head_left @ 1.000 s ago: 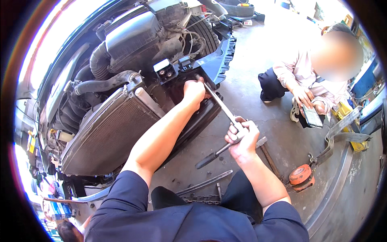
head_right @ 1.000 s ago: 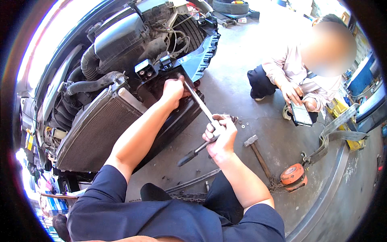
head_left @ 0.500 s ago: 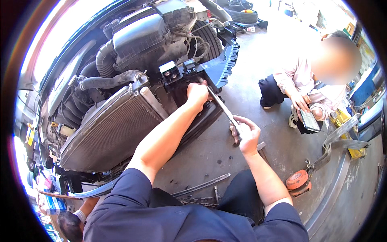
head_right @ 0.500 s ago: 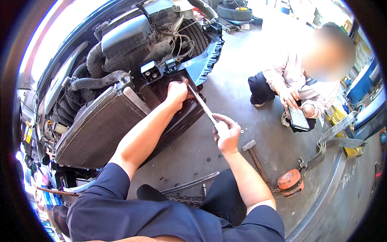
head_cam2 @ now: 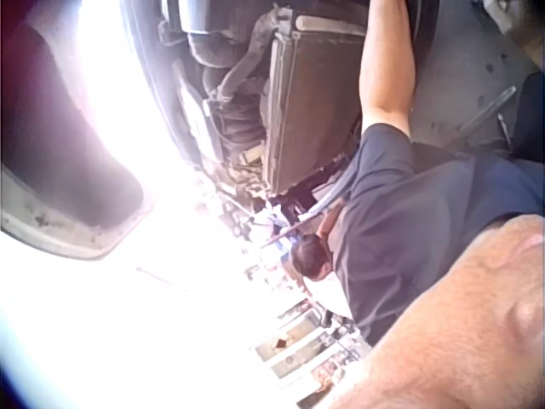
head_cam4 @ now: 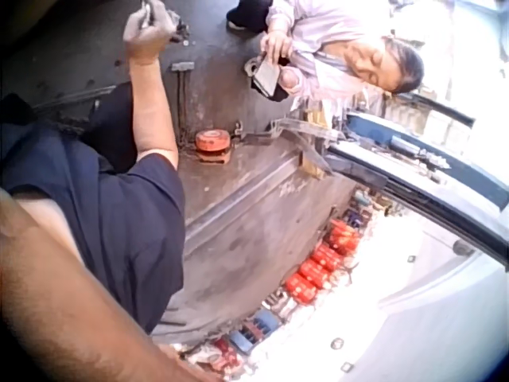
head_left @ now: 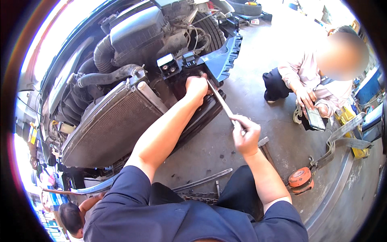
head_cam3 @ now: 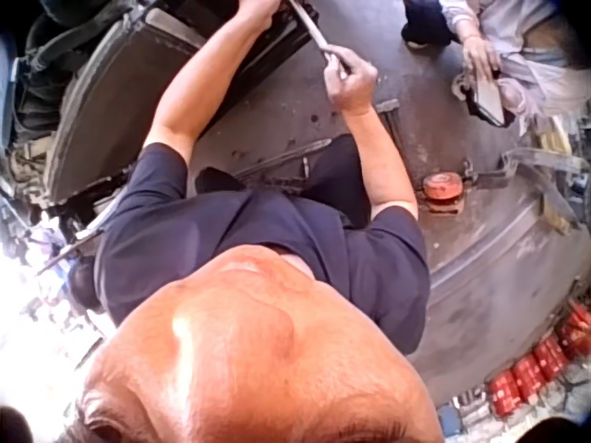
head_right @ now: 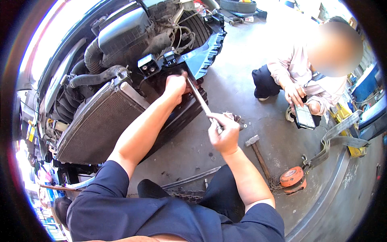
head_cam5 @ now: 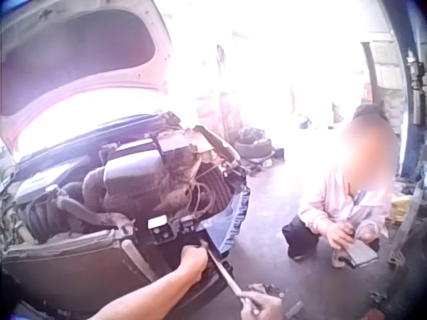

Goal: The person secures a black plastic component to the front of a vehicle using a socket wrench and bolts.

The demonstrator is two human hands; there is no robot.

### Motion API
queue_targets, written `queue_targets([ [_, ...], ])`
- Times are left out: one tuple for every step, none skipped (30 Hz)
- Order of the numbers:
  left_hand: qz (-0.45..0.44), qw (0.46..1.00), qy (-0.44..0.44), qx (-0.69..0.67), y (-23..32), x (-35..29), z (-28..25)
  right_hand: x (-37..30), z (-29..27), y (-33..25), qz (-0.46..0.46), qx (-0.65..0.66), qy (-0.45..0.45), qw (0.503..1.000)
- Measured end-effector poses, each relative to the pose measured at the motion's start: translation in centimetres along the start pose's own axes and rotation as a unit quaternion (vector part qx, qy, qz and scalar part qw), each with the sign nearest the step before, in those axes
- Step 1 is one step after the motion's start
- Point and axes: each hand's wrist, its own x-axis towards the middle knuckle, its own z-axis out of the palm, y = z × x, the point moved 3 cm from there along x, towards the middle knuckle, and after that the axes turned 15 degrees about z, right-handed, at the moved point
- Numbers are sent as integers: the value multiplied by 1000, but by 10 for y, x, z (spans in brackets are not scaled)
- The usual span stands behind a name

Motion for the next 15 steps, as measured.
queue_targets([
  [-1, 1000, 4, -3, 0, 0, -1, -2, -1, 8, 108, 71, -24, 991],
  [0, 1000, 5, -6, -1, 1, -2, -5, -2, 10, 214, 140, -43, 966],
  [-2, 1000, 9, 1, -3, 1, -2, -7, -1, 2, 225, 151, -46, 962],
  [-2, 1000, 8, 8, -5, -1, -1, -13, 1, 4, 270, 206, -44, 940],
  [1, 1000, 9, 16, 1, -6, 1, -19, 2, 5, 311, 261, -43, 913],
  [4, 1000, 9, 23, 2, -8, 2, -22, 5, 8, 352, 314, -42, 881],
  [8, 999, -20, 31, -4, -3, 4, -21, 8, 12, 375, 437, -14, 817],
  [10, 999, -22, 44, -3, -1, 3, -25, 12, 17, 456, 522, -14, 721],
  [13, 998, -24, 57, -4, -1, 2, -27, 15, 18, 476, 539, -2, 695],
  [15, 997, -26, 70, -4, -2, 2, -28, 17, 17, 495, 556, 11, 668],
  [-9, 999, -8, 38, -5, -5, 2, -28, 17, 16, 499, 563, 9, 659],
  [-6, 999, -15, 33, -4, -4, 3, -27, 17, 17, 504, 569, 8, 650],
  [-4, 999, -21, 28, -3, -2, 3, -26, 17, 17, 508, 575, 7, 641],
  [0, 999, -26, 22, 1, 1, 3, -24, 17, 16, 510, 569, 6, 645],
  [1, 1000, -20, 12, 4, 2, 3, -23, 19, 14, 511, 563, 6, 649],
])
